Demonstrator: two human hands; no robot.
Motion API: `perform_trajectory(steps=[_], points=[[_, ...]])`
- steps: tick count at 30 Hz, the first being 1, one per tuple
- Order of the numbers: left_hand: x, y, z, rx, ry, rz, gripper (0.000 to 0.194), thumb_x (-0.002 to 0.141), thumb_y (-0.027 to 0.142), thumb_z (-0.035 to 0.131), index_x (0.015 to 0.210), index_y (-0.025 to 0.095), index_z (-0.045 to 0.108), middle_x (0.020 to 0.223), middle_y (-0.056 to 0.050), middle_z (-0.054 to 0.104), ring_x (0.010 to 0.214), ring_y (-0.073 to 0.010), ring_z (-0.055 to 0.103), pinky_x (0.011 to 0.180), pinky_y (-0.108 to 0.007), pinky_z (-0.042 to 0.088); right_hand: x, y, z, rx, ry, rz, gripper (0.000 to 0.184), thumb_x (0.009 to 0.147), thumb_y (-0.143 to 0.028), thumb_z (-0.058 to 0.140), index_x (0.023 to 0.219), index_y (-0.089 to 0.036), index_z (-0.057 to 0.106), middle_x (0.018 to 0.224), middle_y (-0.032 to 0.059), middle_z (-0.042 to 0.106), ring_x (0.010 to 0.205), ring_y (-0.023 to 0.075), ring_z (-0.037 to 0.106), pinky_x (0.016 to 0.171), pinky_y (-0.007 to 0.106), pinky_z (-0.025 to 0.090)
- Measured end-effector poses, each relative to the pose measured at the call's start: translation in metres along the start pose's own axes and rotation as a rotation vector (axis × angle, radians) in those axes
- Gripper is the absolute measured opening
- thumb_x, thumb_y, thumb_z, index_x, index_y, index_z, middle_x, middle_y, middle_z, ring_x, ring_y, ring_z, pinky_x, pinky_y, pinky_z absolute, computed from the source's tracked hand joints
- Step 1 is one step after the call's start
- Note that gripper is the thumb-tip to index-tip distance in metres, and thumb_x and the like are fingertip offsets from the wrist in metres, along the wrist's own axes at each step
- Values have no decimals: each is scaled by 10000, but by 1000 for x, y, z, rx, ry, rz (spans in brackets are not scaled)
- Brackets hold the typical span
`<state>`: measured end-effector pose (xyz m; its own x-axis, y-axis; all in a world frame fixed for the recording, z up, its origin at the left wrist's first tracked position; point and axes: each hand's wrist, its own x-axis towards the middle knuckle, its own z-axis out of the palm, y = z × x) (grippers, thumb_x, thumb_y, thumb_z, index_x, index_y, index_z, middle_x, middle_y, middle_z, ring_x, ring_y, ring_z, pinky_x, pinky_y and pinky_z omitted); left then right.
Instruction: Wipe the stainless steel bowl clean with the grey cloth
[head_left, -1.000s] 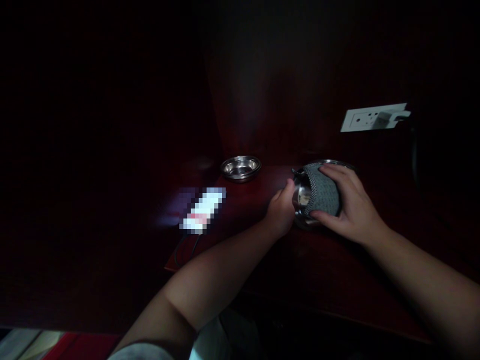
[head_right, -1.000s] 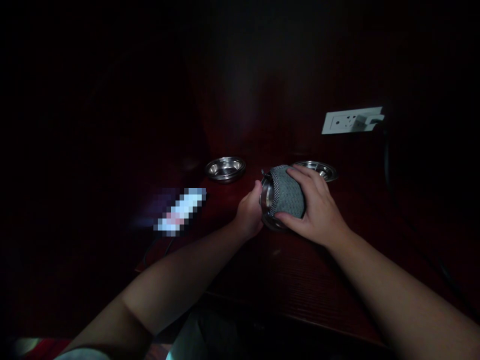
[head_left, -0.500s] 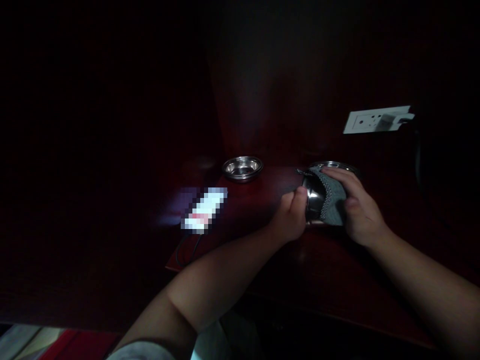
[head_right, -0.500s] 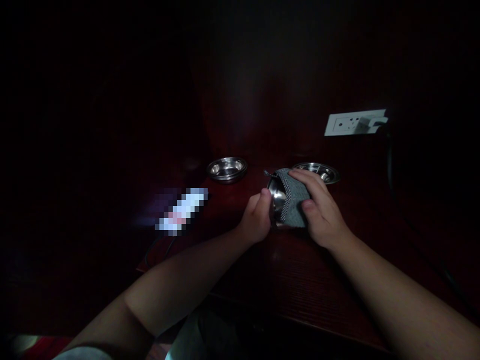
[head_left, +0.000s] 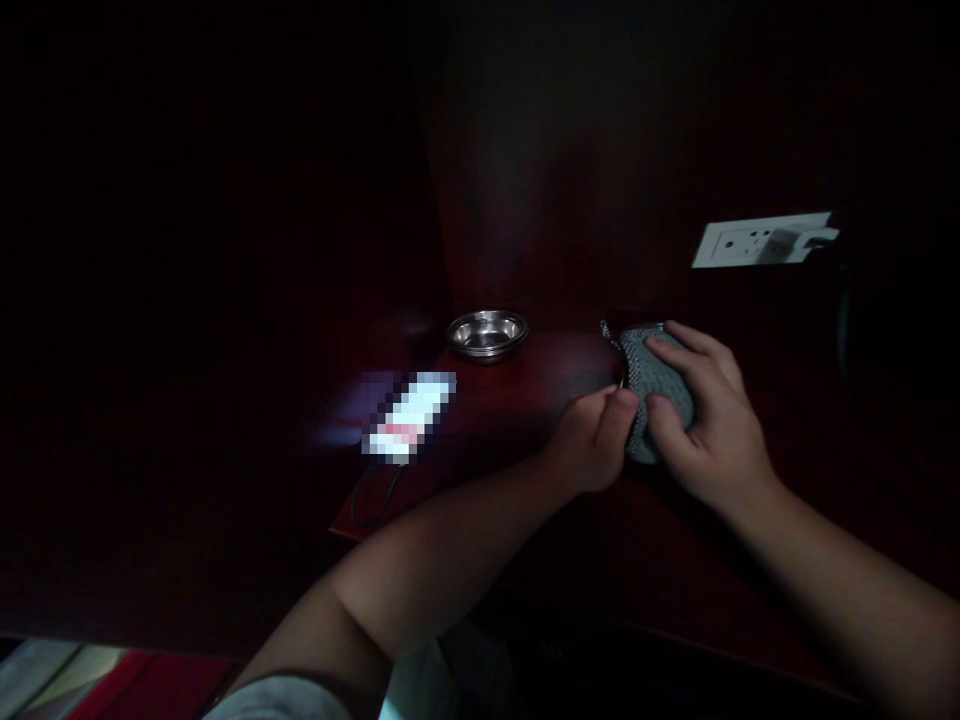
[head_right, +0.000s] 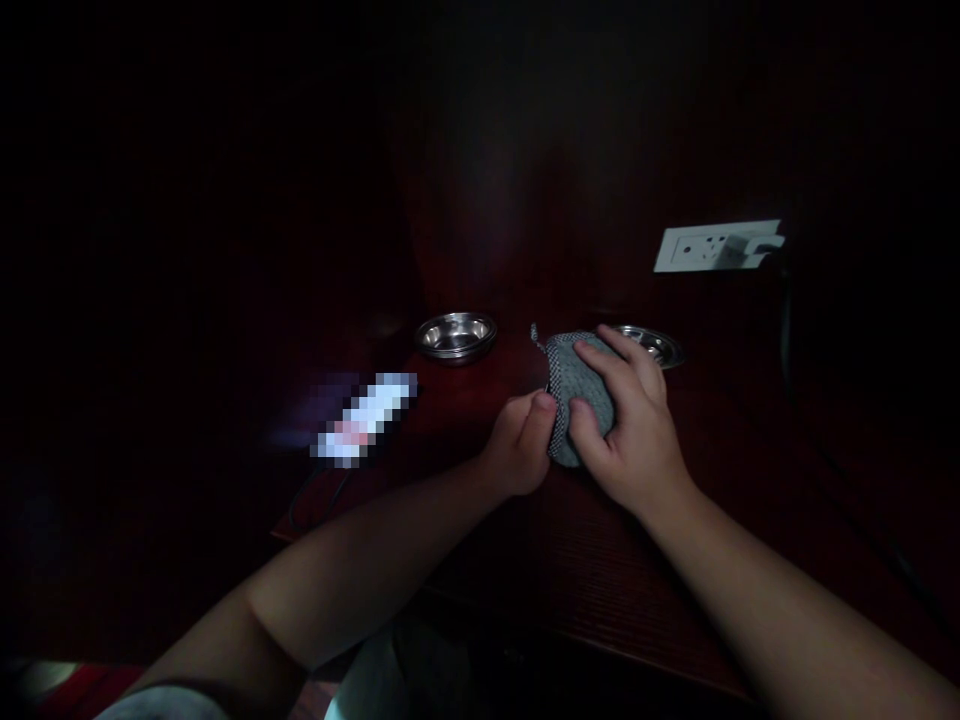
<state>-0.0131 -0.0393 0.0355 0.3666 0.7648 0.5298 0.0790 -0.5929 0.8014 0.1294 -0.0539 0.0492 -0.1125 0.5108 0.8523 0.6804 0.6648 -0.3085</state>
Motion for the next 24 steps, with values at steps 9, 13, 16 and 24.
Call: perform_trajectory(steps=[9, 13, 16, 24], points=[[-3, 7, 2, 40, -32, -40, 382, 923, 429, 274, 692, 211, 487, 690, -27, 569, 649, -153, 505, 677, -286, 399, 0, 1, 2, 213, 17, 126, 309, 922, -334, 426, 1149, -274, 627, 1256, 70, 589, 1206, 283, 521, 1049, 544, 387], [-3, 8, 1, 71, -49, -28, 408, 929, 435, 242, 706, 209, 498, 709, -36, 583, 654, -151, 512, 674, -282, 405, 0, -1, 3, 114, 43, 66, 350, 850, -310, 549, 1191, -254, 603, 1284, 91, 561, 1216, 311, 506, 1053, 566, 370], [-2, 8, 2, -6, -1, -53, 415, 922, 454, 255, 685, 210, 492, 702, -32, 577, 652, -146, 506, 675, -278, 403, 0, 0, 3, 51, 23, -10, 450, 815, -313, 573, 1261, -258, 545, 1342, 107, 509, 1245, 344, 470, 1036, 594, 370], [-1, 4, 6, -233, 284, -208, 449, 891, 540, 336, 708, 188, 547, 715, -35, 592, 703, -159, 525, 698, -286, 426, -1, 2, 5, -38, -15, -154, 775, 688, -405, 712, 1382, -270, 394, 1455, 129, 372, 1314, 406, 368, 1042, 643, 318]])
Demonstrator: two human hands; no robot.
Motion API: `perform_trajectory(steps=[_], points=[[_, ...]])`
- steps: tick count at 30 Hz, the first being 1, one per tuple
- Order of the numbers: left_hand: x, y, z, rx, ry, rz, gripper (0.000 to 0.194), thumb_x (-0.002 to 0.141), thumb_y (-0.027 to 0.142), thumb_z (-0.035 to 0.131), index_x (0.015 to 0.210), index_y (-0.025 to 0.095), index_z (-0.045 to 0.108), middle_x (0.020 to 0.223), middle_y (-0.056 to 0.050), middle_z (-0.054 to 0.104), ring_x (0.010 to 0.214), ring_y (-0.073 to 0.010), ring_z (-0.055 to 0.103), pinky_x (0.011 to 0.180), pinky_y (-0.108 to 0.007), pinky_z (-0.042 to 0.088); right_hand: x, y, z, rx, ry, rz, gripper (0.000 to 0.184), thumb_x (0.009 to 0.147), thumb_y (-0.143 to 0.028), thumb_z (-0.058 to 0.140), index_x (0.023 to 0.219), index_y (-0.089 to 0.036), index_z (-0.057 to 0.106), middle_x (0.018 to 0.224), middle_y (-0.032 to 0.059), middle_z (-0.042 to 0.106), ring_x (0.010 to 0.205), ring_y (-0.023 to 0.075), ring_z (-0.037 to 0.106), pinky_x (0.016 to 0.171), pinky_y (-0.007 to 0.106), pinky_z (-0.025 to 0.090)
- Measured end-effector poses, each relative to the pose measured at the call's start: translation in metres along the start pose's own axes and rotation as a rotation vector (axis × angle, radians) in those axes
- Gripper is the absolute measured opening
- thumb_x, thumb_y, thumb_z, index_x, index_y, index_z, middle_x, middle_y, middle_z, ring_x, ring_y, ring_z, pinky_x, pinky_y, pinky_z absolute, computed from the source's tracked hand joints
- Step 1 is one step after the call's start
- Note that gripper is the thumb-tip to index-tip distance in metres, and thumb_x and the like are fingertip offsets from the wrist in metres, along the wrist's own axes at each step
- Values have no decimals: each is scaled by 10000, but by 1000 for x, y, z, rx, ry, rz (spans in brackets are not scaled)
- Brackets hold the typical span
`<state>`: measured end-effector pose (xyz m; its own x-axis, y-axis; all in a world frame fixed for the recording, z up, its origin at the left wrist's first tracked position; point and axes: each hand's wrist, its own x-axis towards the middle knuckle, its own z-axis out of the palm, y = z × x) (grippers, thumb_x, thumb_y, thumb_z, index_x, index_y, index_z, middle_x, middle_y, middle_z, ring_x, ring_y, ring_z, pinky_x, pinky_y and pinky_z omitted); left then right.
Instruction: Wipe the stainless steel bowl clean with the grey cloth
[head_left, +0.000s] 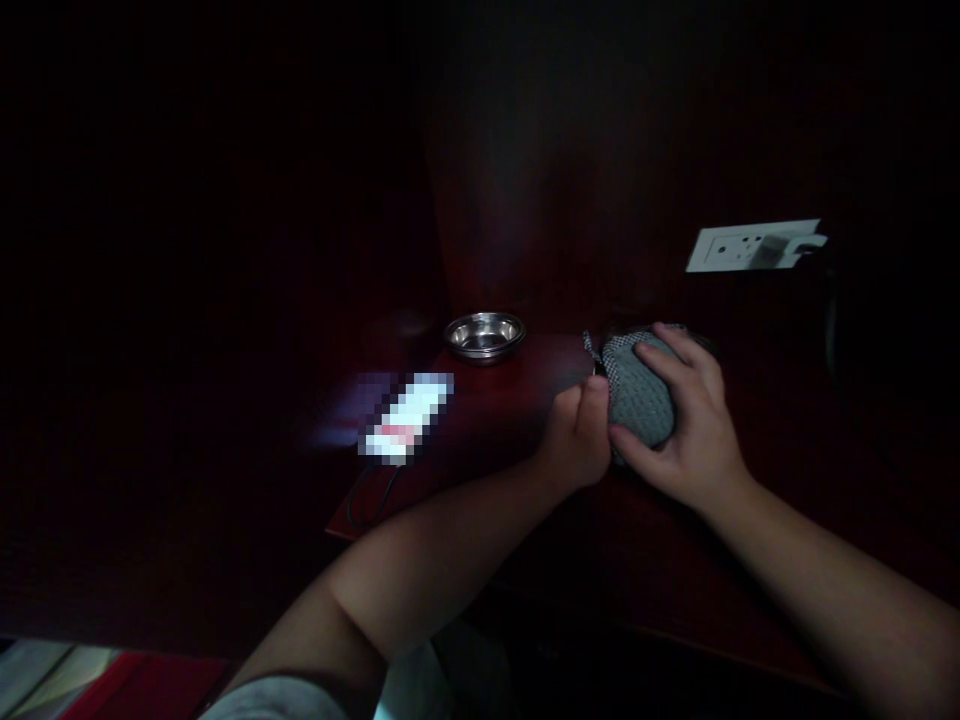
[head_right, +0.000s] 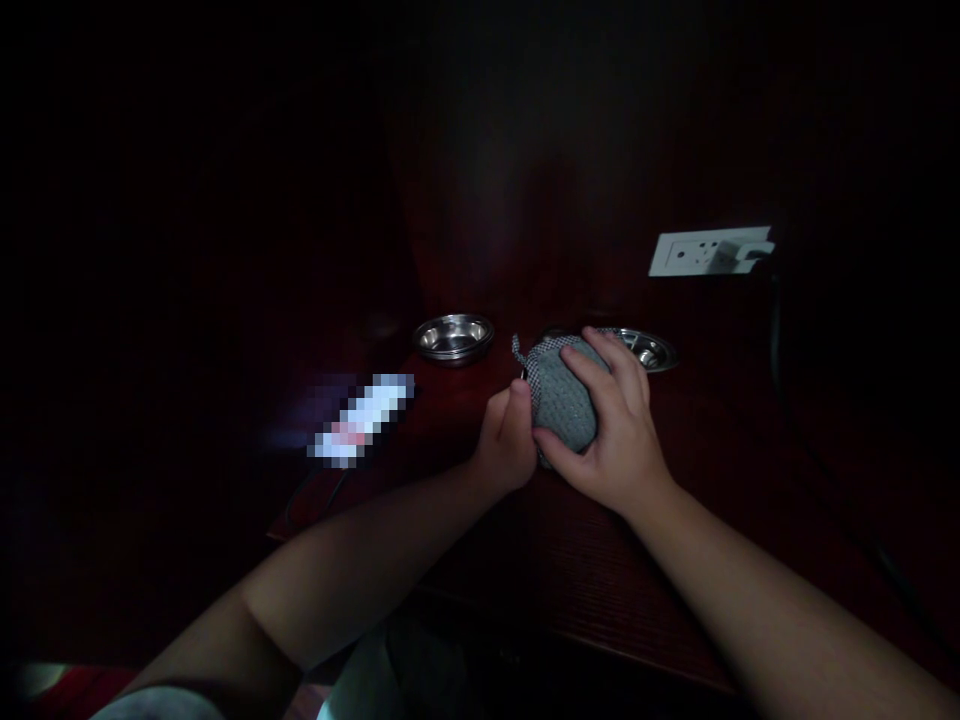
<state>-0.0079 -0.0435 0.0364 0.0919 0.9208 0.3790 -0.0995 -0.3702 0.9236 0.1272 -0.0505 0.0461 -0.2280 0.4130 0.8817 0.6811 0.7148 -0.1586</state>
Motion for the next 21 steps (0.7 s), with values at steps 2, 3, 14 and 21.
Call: perform_trajectory(steps=[2, 3, 14, 21], points=[[4, 1, 1, -36, 129, -86, 457, 888, 547, 350, 733, 186, 582, 764, -46, 634, 781, -179, 567, 753, -296, 439, 0, 2, 2, -22, -20, -13, 827, 673, -431, 723, 1400, -270, 363, 1465, 134, 354, 1320, 414, 357, 1038, 652, 315], [7, 2, 1, -84, 185, -128, 464, 886, 553, 355, 762, 184, 605, 803, -53, 656, 829, -188, 586, 788, -302, 443, -1, 3, 3, -29, -26, -18, 850, 667, -441, 728, 1408, -267, 350, 1467, 138, 351, 1321, 415, 354, 1037, 652, 315], [31, 3, 5, -731, 301, -430, 487, 885, 508, 411, 985, 96, 650, 1014, -146, 688, 947, -218, 660, 872, -349, 498, -5, 14, 3, -8, -13, 34, 784, 670, -451, 722, 1362, -252, 411, 1424, 152, 403, 1285, 402, 409, 1017, 631, 355], [33, -3, 5, -691, 221, -445, 481, 871, 531, 420, 919, 116, 659, 972, -130, 695, 909, -213, 659, 849, -345, 498, -5, 19, 1, 71, 34, 61, 664, 726, -425, 669, 1324, -226, 460, 1371, 148, 469, 1255, 374, 448, 1027, 600, 360]])
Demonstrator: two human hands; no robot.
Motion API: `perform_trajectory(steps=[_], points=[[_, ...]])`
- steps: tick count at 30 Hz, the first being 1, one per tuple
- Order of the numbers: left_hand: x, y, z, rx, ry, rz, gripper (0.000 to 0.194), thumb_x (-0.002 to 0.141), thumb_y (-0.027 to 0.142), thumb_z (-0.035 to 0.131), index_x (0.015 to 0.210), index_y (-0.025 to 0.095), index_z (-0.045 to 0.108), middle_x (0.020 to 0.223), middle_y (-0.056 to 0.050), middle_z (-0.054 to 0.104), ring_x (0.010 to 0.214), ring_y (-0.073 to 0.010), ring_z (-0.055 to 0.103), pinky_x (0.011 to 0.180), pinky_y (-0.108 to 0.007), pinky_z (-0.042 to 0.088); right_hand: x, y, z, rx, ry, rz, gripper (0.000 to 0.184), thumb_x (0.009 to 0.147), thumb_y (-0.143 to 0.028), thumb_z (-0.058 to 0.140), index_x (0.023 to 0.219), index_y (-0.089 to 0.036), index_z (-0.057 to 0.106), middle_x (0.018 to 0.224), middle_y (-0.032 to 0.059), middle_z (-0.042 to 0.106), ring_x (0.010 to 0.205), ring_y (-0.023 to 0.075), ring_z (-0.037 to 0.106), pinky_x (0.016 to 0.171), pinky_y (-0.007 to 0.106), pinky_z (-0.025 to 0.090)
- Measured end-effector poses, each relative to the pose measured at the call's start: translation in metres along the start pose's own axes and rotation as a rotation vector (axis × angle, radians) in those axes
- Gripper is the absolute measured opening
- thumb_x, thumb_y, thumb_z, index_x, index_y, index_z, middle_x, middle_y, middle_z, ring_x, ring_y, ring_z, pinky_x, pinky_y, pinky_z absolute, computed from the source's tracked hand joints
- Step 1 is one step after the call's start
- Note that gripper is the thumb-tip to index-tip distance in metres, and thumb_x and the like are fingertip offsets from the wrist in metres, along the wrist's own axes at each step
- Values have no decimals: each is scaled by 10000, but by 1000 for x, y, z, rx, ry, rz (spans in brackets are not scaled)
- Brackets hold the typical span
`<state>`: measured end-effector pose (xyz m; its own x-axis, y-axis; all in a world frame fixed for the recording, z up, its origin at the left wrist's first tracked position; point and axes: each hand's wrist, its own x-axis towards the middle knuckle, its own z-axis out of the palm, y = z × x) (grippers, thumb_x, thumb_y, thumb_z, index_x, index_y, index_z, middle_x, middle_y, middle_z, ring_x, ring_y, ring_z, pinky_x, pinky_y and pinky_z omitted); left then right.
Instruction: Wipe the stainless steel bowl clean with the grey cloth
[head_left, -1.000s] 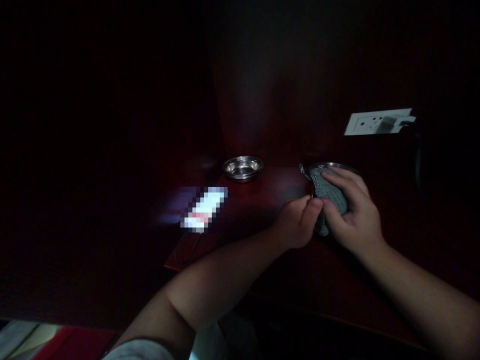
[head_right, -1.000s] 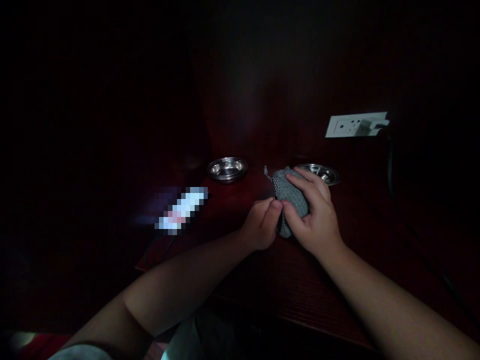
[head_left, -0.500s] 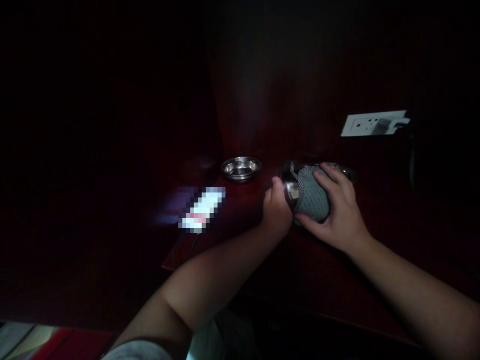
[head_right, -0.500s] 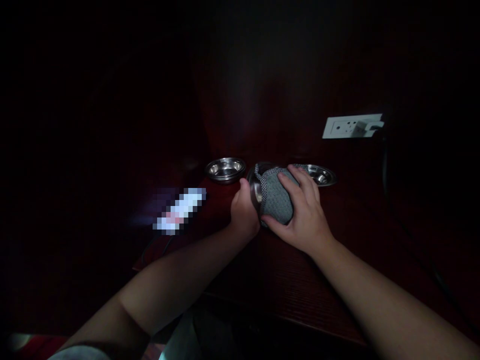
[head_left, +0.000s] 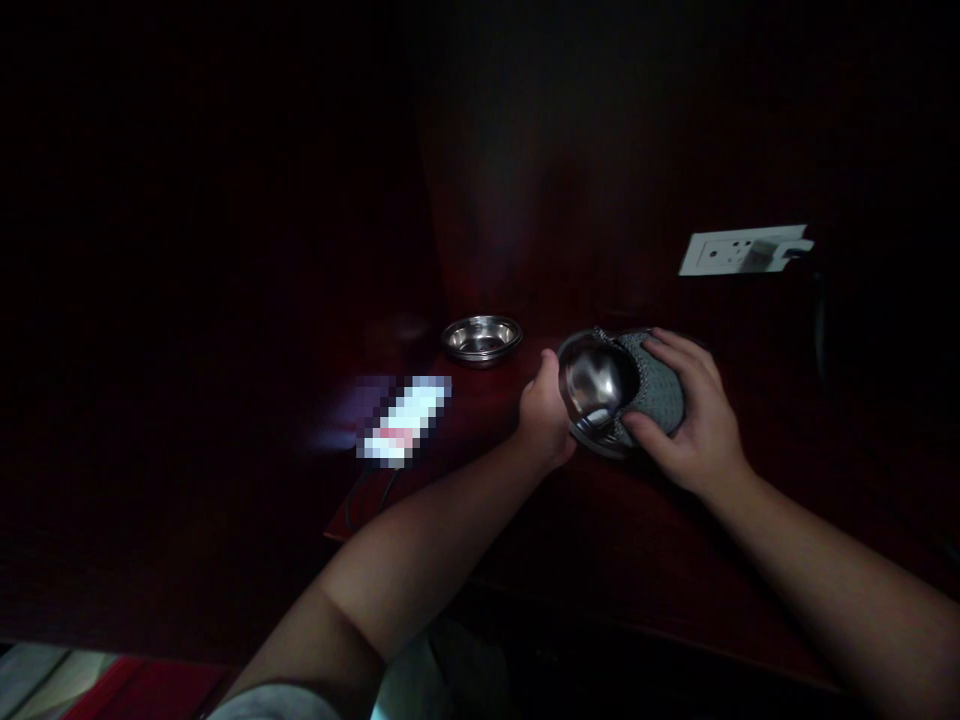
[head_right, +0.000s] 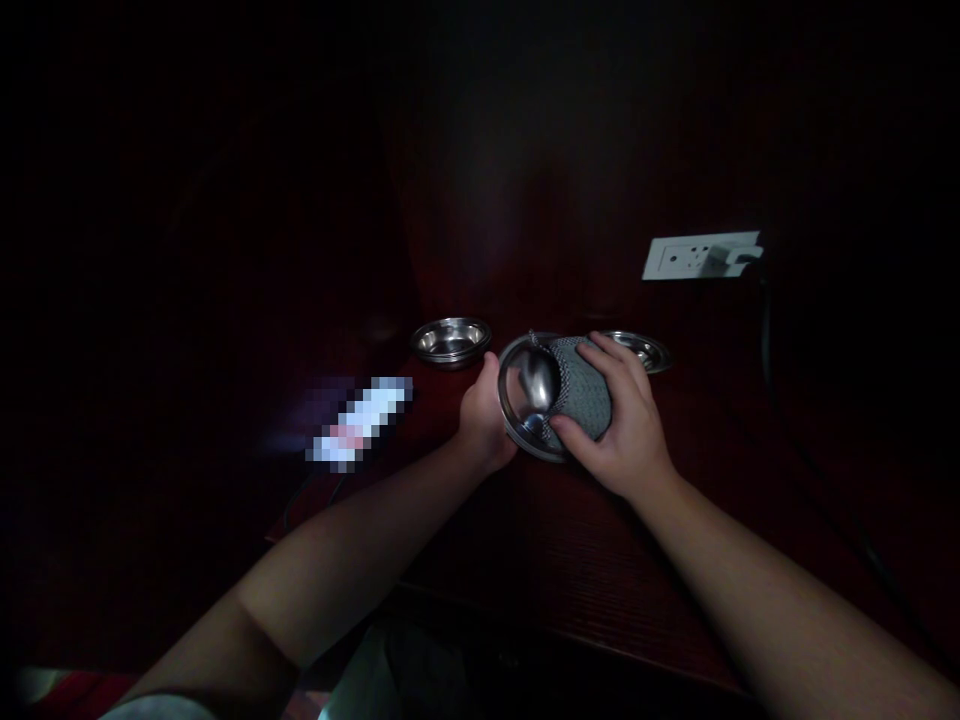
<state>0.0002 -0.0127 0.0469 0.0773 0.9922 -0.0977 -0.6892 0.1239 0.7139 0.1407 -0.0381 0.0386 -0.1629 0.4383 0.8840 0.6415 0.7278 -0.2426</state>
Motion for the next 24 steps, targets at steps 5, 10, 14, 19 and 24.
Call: perform_trajectory(steps=[5, 10, 14, 19, 24], points=[[-7, -1, -5, 281, 27, 108, 489, 808, 602, 489, 810, 145, 660, 856, -91, 695, 854, -208, 642, 840, -354, 467, -2, 5, 2, 64, 39, 136, 541, 833, -416, 542, 1336, -241, 447, 1282, 118, 548, 1185, 343, 517, 996, 555, 415], [-20, 2, -8, 529, -1, 191, 461, 828, 589, 464, 687, 176, 615, 732, -45, 655, 737, -168, 588, 738, -303, 451, -5, 9, 2, 92, 38, 220, 484, 875, -449, 480, 1327, -280, 446, 1239, 102, 572, 1140, 332, 547, 956, 551, 453], [-23, 1, -7, 551, -136, 209, 489, 858, 575, 404, 613, 176, 547, 592, -17, 569, 579, -130, 507, 609, -278, 421, -4, 11, 2, 66, 38, 204, 478, 890, -455, 445, 1322, -251, 451, 1233, 117, 566, 1171, 341, 514, 997, 579, 400], [-23, -1, -11, 603, -317, 292, 508, 872, 579, 344, 618, 176, 520, 585, -13, 547, 552, -121, 483, 550, -262, 388, -3, 7, 3, 36, 70, 221, 518, 890, -477, 423, 1327, -201, 436, 1257, 144, 528, 1180, 348, 500, 997, 578, 395], [-26, -1, -17, 764, -465, 419, 492, 899, 542, 286, 706, 172, 548, 707, -36, 607, 644, -136, 533, 622, -265, 410, -6, 5, 4, 39, 67, 295, 536, 889, -498, 412, 1350, -228, 377, 1227, 133, 536, 1106, 332, 543, 939, 547, 446]])
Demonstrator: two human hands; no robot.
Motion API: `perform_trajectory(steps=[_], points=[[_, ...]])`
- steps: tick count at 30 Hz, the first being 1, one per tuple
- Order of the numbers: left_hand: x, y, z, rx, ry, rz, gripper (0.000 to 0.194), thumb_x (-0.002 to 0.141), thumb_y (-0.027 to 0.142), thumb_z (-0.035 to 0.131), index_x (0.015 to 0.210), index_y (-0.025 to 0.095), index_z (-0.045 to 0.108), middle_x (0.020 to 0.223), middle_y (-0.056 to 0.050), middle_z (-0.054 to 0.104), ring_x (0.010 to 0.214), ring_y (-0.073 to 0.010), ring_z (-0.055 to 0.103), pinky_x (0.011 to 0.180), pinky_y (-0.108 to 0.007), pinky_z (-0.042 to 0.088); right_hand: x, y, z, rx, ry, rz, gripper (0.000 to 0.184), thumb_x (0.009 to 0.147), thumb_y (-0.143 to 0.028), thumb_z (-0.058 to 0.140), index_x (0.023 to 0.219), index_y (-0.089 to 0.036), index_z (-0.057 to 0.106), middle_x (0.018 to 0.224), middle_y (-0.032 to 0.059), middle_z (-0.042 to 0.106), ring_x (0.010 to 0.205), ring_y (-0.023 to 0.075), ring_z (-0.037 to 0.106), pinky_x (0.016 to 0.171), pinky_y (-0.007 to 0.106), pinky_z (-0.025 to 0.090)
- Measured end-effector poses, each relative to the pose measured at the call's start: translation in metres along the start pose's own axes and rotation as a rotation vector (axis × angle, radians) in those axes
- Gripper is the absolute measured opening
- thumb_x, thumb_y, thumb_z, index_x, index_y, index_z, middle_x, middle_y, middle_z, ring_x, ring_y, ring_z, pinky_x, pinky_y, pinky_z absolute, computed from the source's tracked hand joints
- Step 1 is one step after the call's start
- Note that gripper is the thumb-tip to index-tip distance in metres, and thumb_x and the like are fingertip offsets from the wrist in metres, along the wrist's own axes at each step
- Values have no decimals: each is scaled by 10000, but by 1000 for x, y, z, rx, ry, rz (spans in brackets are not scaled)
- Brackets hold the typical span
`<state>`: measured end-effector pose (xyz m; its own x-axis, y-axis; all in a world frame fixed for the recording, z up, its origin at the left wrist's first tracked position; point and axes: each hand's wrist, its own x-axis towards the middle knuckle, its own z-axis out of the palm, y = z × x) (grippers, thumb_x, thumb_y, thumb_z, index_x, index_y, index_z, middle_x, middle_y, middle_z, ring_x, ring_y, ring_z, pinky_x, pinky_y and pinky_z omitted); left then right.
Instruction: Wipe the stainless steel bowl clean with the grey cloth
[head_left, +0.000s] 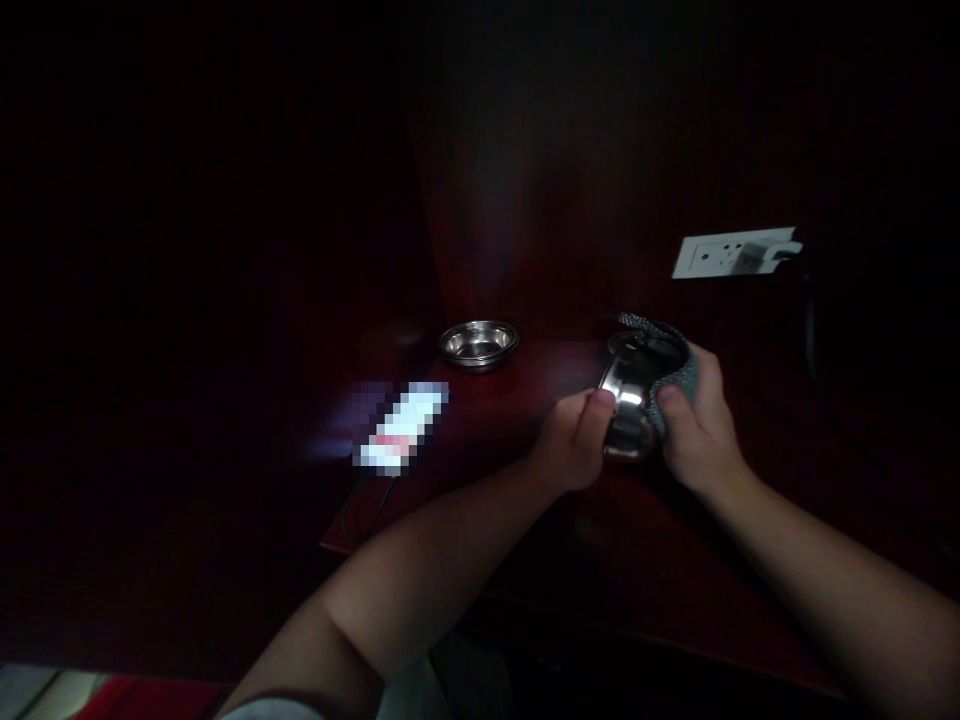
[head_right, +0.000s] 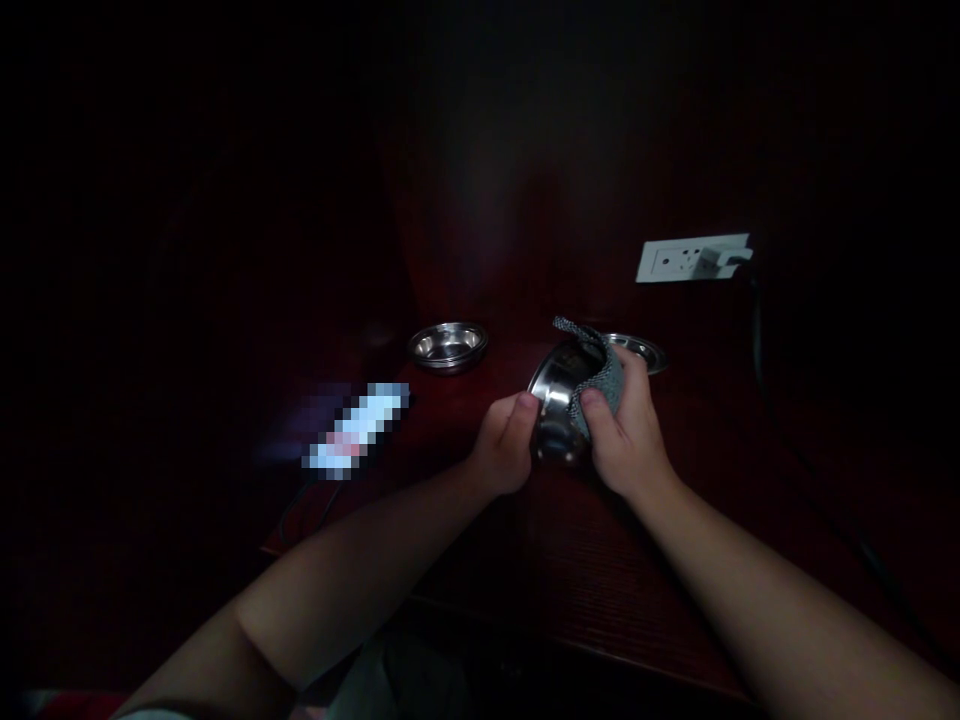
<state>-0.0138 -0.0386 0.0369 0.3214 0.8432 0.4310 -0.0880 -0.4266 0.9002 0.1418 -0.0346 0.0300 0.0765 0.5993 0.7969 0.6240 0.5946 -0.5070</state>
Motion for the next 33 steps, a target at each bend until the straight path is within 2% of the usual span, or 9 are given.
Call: perform_trajectory(steps=[5, 9, 12, 16, 26, 33], points=[[-1, 2, -2, 124, -15, 61, 477, 916, 513, 262, 681, 178, 508, 683, -29, 591, 621, -128, 528, 601, -249, 399, 1, -2, -1, 36, -28, -14, 509, 878, -466, 449, 1325, -228, 402, 1160, 123, 566, 1044, 322, 566, 918, 531, 453], [0, 2, -2, 156, -9, 55, 471, 921, 508, 253, 662, 178, 468, 644, -9, 553, 567, -112, 477, 549, -240, 368, 5, -10, -2, 24, -63, -151, 511, 826, -407, 537, 1287, -202, 453, 1213, 127, 546, 1134, 330, 519, 982, 537, 409], [0, 1, -3, 188, 5, 76, 468, 929, 496, 236, 644, 183, 434, 642, -2, 521, 587, -110, 461, 573, -245, 365, 7, -14, -2, 7, -88, -253, 546, 774, -350, 604, 1279, -186, 477, 1248, 142, 528, 1184, 338, 489, 1025, 543, 374], [0, 0, -4, 207, 8, 99, 463, 932, 493, 218, 650, 187, 423, 659, -5, 515, 609, -115, 457, 592, -255, 363, 6, -15, -2, -24, -118, -295, 598, 731, -326, 651, 1288, -182, 487, 1297, 155, 496, 1210, 348, 471, 1027, 548, 378], [1, -4, -3, 239, 57, 93, 453, 931, 494, 211, 654, 194, 407, 649, -7, 506, 607, -117, 442, 591, -261, 362, 7, -22, -3, -65, -131, -389, 575, 721, -312, 672, 1264, -193, 524, 1308, 158, 494, 1213, 360, 471, 1020, 560, 380], [2, -7, -3, 162, 11, 98, 435, 937, 467, 222, 727, 176, 469, 703, -23, 545, 645, -128, 498, 616, -264, 402, 6, -26, -4, -70, -134, -477, 492, 736, -233, 627, 1222, -216, 557, 1301, 134, 518, 1240, 359, 455, 1035, 574, 360]])
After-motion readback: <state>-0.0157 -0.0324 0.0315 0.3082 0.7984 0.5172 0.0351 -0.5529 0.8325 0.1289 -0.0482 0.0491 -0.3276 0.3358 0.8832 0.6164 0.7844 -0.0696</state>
